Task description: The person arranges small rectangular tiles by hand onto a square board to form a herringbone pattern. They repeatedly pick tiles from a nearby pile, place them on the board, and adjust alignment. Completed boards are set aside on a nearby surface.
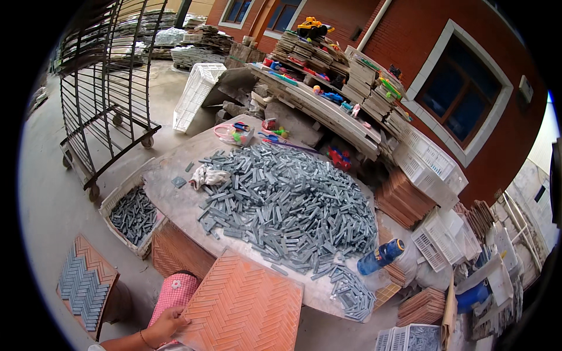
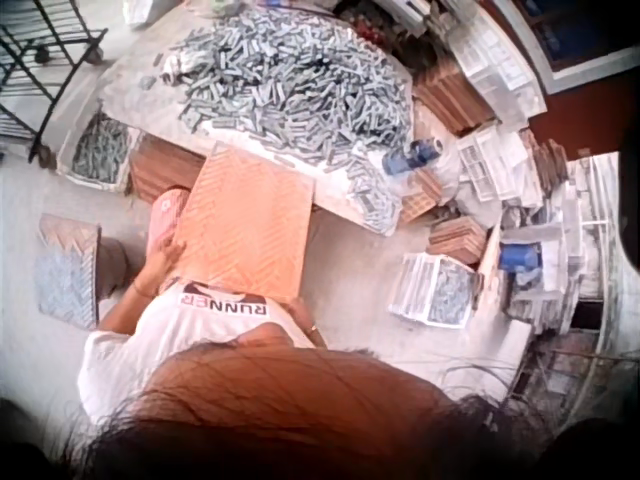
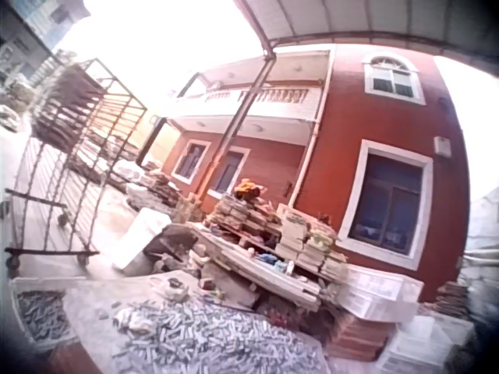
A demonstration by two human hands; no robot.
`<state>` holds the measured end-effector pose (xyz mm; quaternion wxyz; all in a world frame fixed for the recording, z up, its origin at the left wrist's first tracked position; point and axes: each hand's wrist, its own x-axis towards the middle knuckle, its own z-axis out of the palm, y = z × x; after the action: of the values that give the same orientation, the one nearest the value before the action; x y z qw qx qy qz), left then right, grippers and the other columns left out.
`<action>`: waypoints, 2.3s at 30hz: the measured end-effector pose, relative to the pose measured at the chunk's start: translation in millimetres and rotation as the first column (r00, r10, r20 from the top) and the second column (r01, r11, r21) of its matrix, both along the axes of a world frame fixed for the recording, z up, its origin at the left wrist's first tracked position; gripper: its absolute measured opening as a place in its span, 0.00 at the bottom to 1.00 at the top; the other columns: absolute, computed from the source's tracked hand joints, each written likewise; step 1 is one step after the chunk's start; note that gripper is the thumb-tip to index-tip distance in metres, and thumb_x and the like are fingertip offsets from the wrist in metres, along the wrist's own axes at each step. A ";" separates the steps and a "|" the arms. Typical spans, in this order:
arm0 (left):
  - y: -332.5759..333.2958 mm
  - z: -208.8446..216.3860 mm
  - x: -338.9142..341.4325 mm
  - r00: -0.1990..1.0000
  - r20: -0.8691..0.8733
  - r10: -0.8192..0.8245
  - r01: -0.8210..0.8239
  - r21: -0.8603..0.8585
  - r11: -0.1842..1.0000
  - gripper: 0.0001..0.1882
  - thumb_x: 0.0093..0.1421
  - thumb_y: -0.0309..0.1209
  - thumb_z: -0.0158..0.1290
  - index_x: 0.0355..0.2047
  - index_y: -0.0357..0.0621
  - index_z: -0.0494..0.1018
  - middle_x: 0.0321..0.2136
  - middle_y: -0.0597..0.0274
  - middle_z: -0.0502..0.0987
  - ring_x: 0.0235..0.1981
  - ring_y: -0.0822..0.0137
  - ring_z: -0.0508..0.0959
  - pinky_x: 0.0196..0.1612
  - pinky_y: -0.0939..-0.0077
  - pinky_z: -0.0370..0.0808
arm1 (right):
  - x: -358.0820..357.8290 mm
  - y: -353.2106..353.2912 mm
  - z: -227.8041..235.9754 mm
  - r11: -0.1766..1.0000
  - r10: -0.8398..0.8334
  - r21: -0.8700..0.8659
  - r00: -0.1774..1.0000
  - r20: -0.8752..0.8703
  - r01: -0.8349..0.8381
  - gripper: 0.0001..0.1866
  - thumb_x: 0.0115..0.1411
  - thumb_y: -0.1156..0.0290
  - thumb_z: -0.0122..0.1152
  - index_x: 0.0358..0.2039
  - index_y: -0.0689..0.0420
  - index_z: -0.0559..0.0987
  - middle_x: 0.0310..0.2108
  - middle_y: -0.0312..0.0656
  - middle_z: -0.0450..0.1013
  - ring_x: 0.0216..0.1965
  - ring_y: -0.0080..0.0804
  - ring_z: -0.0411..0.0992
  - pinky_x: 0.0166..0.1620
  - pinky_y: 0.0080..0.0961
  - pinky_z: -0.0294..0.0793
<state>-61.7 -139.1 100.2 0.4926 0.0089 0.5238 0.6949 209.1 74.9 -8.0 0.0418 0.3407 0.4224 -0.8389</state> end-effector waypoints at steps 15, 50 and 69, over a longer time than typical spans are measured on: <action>130.0 -10.7 -125.2 0.226 -0.926 -0.301 -0.061 -0.322 0.945 0.17 0.54 0.34 0.51 0.41 0.34 0.70 0.36 0.45 0.75 0.39 0.48 0.75 0.42 0.63 0.71 | -116.1 192.0 96.7 0.253 -0.041 0.956 0.985 0.165 -0.149 0.17 0.53 0.62 0.63 0.36 0.62 0.76 0.31 0.46 0.77 0.33 0.32 0.76 0.39 0.24 0.74; 327.6 -16.1 -179.0 0.502 -0.697 -0.512 0.348 -0.379 0.857 0.18 0.44 0.34 0.50 0.32 0.33 0.74 0.45 0.41 0.72 0.40 0.49 0.75 0.44 0.65 0.70 | -309.4 229.3 78.4 0.006 0.246 0.999 0.968 -0.042 0.041 0.24 0.46 0.51 0.66 0.34 0.57 0.74 0.49 0.54 0.66 0.50 0.51 0.65 0.50 0.37 0.66; 429.0 -12.4 -365.8 -0.218 -0.910 -0.353 -0.288 -0.286 0.914 0.34 0.52 0.48 0.54 0.53 0.40 0.62 0.51 0.49 0.66 0.55 0.52 0.64 0.57 0.54 0.57 | -501.3 420.7 153.2 -0.282 -0.005 0.899 0.938 0.347 -0.334 0.35 0.46 0.34 0.54 0.45 0.48 0.77 0.51 0.42 0.69 0.58 0.41 0.58 0.56 0.40 0.58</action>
<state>-427.5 289.9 87.7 -0.0967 0.4604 0.8362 0.2820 -292.2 495.5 145.3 -0.0812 0.2651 0.9534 -0.1192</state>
